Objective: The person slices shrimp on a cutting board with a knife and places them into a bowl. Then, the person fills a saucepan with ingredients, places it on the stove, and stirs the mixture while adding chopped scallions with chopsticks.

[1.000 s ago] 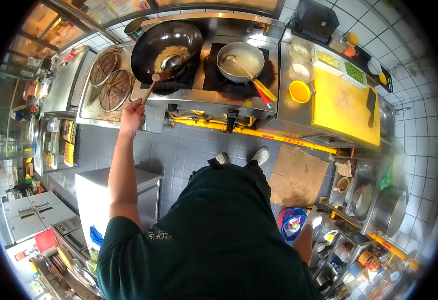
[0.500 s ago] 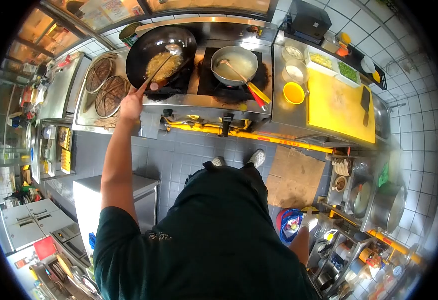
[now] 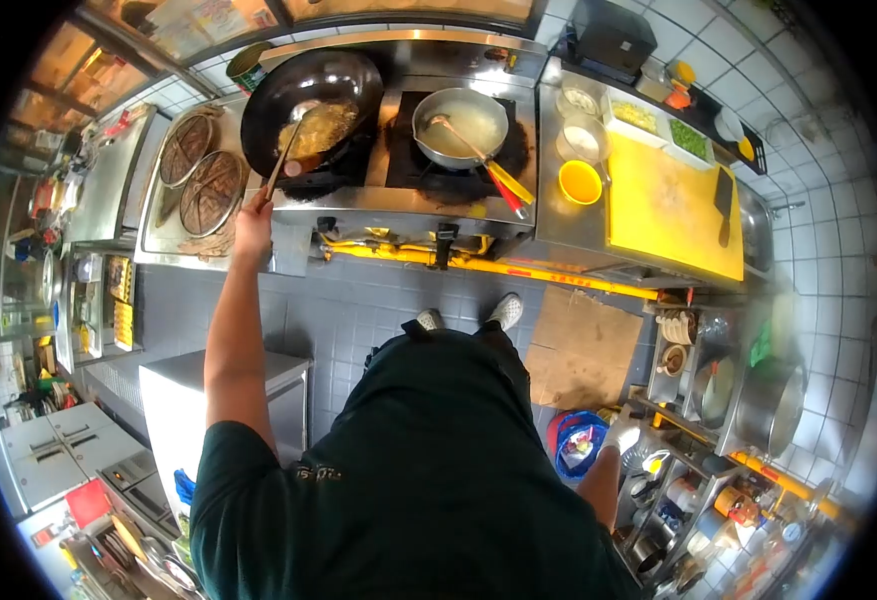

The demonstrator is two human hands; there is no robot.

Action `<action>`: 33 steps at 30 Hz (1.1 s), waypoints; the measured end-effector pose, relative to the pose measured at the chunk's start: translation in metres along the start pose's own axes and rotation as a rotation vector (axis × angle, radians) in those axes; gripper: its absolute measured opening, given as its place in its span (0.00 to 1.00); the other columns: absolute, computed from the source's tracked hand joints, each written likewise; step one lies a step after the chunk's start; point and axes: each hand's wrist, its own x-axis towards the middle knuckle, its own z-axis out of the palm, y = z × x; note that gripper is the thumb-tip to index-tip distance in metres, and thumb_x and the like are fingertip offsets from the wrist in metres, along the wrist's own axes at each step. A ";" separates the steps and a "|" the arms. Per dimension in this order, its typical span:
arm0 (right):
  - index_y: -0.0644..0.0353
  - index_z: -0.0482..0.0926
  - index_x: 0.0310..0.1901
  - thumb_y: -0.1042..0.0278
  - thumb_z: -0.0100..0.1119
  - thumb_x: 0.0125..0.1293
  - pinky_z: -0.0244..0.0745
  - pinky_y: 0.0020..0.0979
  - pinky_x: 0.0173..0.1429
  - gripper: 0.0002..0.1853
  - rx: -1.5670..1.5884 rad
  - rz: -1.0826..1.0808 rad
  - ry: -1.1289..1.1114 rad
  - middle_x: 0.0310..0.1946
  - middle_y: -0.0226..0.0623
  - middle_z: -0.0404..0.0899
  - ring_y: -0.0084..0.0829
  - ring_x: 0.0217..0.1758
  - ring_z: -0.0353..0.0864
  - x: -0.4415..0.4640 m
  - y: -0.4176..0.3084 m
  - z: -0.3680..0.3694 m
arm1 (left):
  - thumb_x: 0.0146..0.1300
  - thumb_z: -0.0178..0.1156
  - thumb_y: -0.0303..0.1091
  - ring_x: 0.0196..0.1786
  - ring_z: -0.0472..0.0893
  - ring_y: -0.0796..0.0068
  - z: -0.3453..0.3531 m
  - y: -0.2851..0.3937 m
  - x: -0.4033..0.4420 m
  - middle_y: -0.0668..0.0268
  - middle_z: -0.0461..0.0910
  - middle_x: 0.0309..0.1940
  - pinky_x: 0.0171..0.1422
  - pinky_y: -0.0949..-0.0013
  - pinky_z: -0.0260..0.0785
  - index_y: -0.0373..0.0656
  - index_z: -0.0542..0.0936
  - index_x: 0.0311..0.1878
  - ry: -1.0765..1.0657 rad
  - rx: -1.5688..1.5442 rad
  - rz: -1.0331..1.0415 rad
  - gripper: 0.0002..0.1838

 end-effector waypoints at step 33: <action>0.65 0.89 0.53 0.73 0.68 0.73 0.78 0.28 0.63 0.11 1.220 -0.385 0.178 0.49 0.35 0.90 0.25 0.52 0.86 0.303 -0.233 -0.242 | 0.64 0.58 0.24 0.60 0.82 0.46 0.256 0.314 -0.106 0.43 0.69 0.74 0.64 0.51 0.78 0.41 0.68 0.78 -0.153 0.435 0.603 0.35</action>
